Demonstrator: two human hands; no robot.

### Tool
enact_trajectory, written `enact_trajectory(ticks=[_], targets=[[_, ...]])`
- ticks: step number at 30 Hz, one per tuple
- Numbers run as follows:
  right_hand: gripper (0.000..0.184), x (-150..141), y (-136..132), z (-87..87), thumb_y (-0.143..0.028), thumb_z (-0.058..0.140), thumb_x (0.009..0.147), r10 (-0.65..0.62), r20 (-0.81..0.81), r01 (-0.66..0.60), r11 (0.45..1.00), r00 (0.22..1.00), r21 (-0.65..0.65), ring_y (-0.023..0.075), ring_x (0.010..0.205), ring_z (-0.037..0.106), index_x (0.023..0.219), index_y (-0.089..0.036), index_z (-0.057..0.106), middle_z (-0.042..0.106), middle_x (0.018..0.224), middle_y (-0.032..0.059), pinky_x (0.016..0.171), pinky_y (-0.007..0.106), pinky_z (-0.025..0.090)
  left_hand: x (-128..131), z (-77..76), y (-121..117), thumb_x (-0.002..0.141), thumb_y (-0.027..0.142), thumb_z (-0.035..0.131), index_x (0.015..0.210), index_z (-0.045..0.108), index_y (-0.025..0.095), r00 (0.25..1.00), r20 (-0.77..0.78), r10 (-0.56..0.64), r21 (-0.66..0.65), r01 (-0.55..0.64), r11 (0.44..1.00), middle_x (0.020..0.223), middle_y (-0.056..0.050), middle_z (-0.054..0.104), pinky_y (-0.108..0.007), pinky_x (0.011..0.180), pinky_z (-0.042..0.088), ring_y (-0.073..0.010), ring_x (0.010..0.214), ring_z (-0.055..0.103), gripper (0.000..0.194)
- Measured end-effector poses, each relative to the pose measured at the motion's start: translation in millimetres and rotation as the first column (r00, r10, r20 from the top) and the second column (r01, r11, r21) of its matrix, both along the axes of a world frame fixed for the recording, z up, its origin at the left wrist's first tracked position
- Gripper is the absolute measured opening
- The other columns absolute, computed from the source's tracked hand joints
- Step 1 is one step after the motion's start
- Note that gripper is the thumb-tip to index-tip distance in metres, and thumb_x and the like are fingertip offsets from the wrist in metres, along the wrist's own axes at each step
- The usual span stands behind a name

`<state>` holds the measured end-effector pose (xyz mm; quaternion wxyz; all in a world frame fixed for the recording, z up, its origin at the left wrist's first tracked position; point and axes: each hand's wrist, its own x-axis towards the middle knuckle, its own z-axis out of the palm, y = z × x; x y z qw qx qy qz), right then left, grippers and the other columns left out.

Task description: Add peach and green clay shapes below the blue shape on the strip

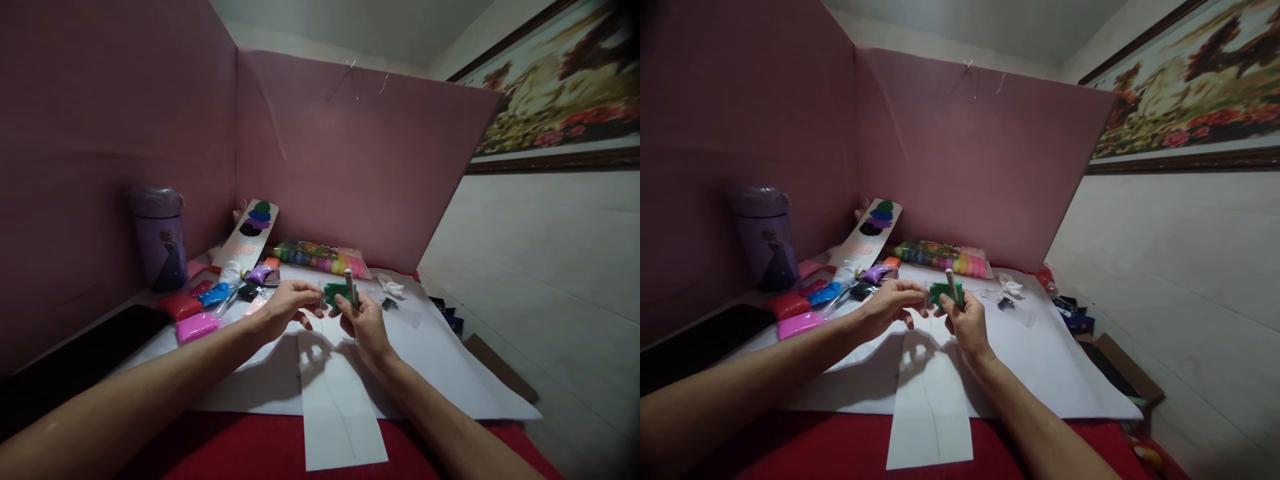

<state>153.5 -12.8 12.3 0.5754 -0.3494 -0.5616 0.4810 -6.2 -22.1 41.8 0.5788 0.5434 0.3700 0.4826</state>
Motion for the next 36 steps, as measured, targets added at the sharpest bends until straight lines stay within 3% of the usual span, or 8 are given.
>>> enact_trajectory(ticks=[4, 7, 10, 16, 21, 26, 31, 36], targets=[[0.041, 11.4, 12.5, 1.6, -0.056, 0.061, 0.074, -0.168, 0.152, 0.166, 0.986, 0.974, 0.025, 0.006, 0.035, 0.035, 0.082, -0.017, 0.053, 0.06, 0.058, 0.0002, 0.035, 0.02, 0.024, -0.4, 1.7, 4.1, 0.065, 0.026, 0.064, 0.068, 0.059, 0.012, 0.995, -0.018, 0.098, 0.007, -0.098, 0.995, 0.063, -0.005, 0.063, -0.021, 0.036, 0.041, -0.0149, 0.054, 0.06, 0.015], [0.032, 28.8, 29.8, -0.3, -0.047, 0.051, 0.084, -0.438, 0.559, 0.421, 0.891, 0.704, 0.169, 0.0134, 0.048, 0.051, 0.083, -0.015, 0.056, 0.063, 0.066, 0.0053, 0.044, 0.024, 0.036, -4.2, 2.5, 11.2, 0.067, 0.023, 0.059, 0.065, 0.056, 0.013, 0.976, 0.024, 0.216, 0.019, -0.217, 0.976, 0.053, -0.001, 0.058, -0.02, 0.036, 0.04, -0.015, 0.051, 0.061, 0.01], [0.006, 43.1, 40.5, -8.9, -0.017, 0.055, 0.078, -0.479, 0.69, 0.443, 0.861, 0.542, 0.25, 0.0213, 0.07, 0.058, 0.08, -0.013, 0.059, 0.063, 0.076, 0.0113, 0.061, 0.03, 0.041, -7.8, 1.8, 16.5, 0.068, 0.019, 0.057, 0.064, 0.052, 0.014, 0.958, 0.049, 0.283, 0.021, -0.284, 0.959, 0.05, 0.001, 0.056, -0.019, 0.037, 0.04, -0.0148, 0.05, 0.062, 0.008], [0.014, 38.1, 27.2, -14.7, -0.003, 0.052, 0.073, -0.493, 0.769, 0.338, 0.863, 0.407, 0.375, 0.0281, 0.089, 0.055, 0.073, -0.014, 0.061, 0.06, 0.087, 0.0145, 0.077, 0.037, 0.039, -5.1, 2.7, 12.7, 0.069, 0.019, 0.058, 0.067, 0.051, 0.014, 0.965, 0.014, 0.261, 0.006, -0.262, 0.965, 0.052, 0.001, 0.056, -0.02, 0.037, 0.043, -0.0172, 0.051, 0.064, 0.009], [0.016, 13.0, 0.1, 5.4, -0.024, 0.047, 0.089, -0.549, 0.553, 0.12, 0.769, 0.626, 0.627, 0.0192, 0.078, 0.055, 0.083, -0.016, 0.059, 0.06, 0.083, 0.0073, 0.073, 0.031, 0.042, 4.1, 4.8, 0.2, 0.069, 0.021, 0.061, 0.066, 0.052, 0.013, 0.985, 0.005, 0.171, 0.029, -0.171, 0.985, 0.057, -0.001, 0.058, -0.021, 0.04, 0.047, -0.0187, 0.056, 0.066, 0.013], [0.023, -2.7, -21.1, 9.3, -0.039, 0.058, 0.085, -0.332, 0.48, 0.057, 0.863, 0.812, 0.502, 0.0146, 0.063, 0.055, 0.086, -0.016, 0.056, 0.061, 0.075, 0.003, 0.059, 0.026, 0.044, 13.3, 4.8, -9.7, 0.067, 0.022, 0.065, 0.069, 0.056, 0.011, 0.993, -0.02, 0.119, 0.13, -0.116, 0.985, 0.063, 0.0, 0.058, -0.024, 0.044, 0.052, -0.0133, 0.054, 0.062, 0.014], [0.018, -3.3, -22.2, 7.9, -0.031, 0.049, 0.089, -0.259, 0.462, 0.031, 0.895, 0.848, 0.445, 0.0147, 0.065, 0.061, 0.088, -0.015, 0.059, 0.066, 0.076, 0.0039, 0.061, 0.024, 0.045, 14.3, 2.4, -11.1, 0.072, 0.024, 0.058, 0.072, 0.059, 0.011, 0.977, -0.169, 0.129, 0.205, -0.093, 0.974, 0.064, -0.003, 0.06, -0.025, 0.044, 0.05, -0.0167, 0.06, 0.063, 0.013], [0.017, -1.7, -21.8, 10.2, -0.021, 0.044, 0.087, -0.43, 0.542, 0.054, 0.816, 0.722, 0.575, 0.014, 0.055, 0.056, 0.077, -0.016, 0.057, 0.062, 0.064, 0.0023, 0.055, 0.024, 0.039, 12.6, -8.7, -13.2, 0.078, 0.022, 0.05, 0.072, 0.057, 0.015, 0.856, -0.429, 0.286, 0.496, -0.041, 0.867, 0.065, -0.001, 0.06, -0.022, 0.05, 0.043, -0.0129, 0.06, 0.056, 0.012]])
